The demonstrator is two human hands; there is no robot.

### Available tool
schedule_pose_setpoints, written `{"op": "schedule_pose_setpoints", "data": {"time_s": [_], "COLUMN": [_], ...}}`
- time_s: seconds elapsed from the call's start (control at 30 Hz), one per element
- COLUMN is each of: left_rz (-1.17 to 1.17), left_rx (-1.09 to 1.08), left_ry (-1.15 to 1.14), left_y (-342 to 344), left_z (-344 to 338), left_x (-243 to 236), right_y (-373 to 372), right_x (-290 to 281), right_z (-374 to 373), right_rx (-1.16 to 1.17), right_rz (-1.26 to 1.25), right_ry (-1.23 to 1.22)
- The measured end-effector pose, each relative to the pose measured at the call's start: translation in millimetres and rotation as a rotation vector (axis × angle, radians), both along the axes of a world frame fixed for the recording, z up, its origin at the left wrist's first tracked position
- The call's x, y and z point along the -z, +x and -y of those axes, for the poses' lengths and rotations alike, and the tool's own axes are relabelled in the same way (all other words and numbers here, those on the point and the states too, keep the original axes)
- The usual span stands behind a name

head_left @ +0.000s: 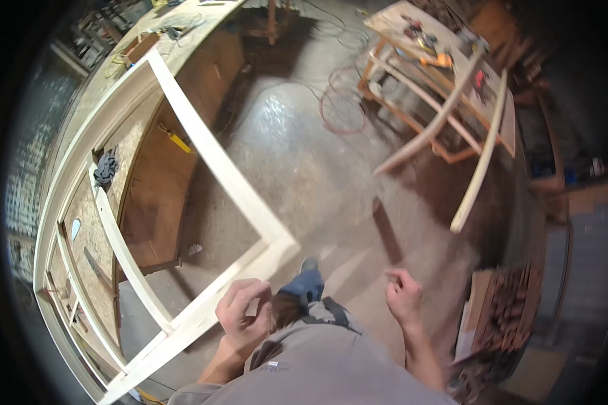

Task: The person cuts a small wooden strip using a miter saw, sands the piece with a power sander, and then fits it into a large wooden window frame by applying wood glue with a brush and pressing it into a joint.

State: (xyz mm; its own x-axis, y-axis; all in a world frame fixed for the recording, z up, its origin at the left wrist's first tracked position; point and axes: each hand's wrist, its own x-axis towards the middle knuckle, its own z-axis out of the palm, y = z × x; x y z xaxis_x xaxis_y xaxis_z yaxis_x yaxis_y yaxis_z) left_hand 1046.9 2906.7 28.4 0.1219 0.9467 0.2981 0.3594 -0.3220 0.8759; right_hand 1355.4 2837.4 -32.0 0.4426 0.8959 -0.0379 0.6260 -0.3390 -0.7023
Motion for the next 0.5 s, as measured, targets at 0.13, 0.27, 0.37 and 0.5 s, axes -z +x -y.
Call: {"op": "schedule_pose_setpoints", "data": {"time_s": [0.13,0.27,0.37,0.5], "left_rz": [-0.069,-0.189,-0.208,-0.147], "left_rx": [-0.092,-0.267,-0.418,-0.63], "left_ry": [0.032,-0.004,-0.032,-0.146], "left_y": [63.3,106.2,141.8,178.8], "left_z": [-69.3,-123.0,-153.6,-193.7], "left_x": [-17.6,-5.4,5.0,5.4], "right_y": [98.4,160.1,163.2,164.1], "right_x": [11.3,45.6,34.7,26.2], "right_z": [-39.9,-157.8,-254.0,-367.2], "right_rx": [0.091,-0.087,-0.139,-0.439], "right_rz": [-0.126,-0.037,-0.247,-0.286], "right_ry": [-0.034,0.078,-0.071,0.091]}}
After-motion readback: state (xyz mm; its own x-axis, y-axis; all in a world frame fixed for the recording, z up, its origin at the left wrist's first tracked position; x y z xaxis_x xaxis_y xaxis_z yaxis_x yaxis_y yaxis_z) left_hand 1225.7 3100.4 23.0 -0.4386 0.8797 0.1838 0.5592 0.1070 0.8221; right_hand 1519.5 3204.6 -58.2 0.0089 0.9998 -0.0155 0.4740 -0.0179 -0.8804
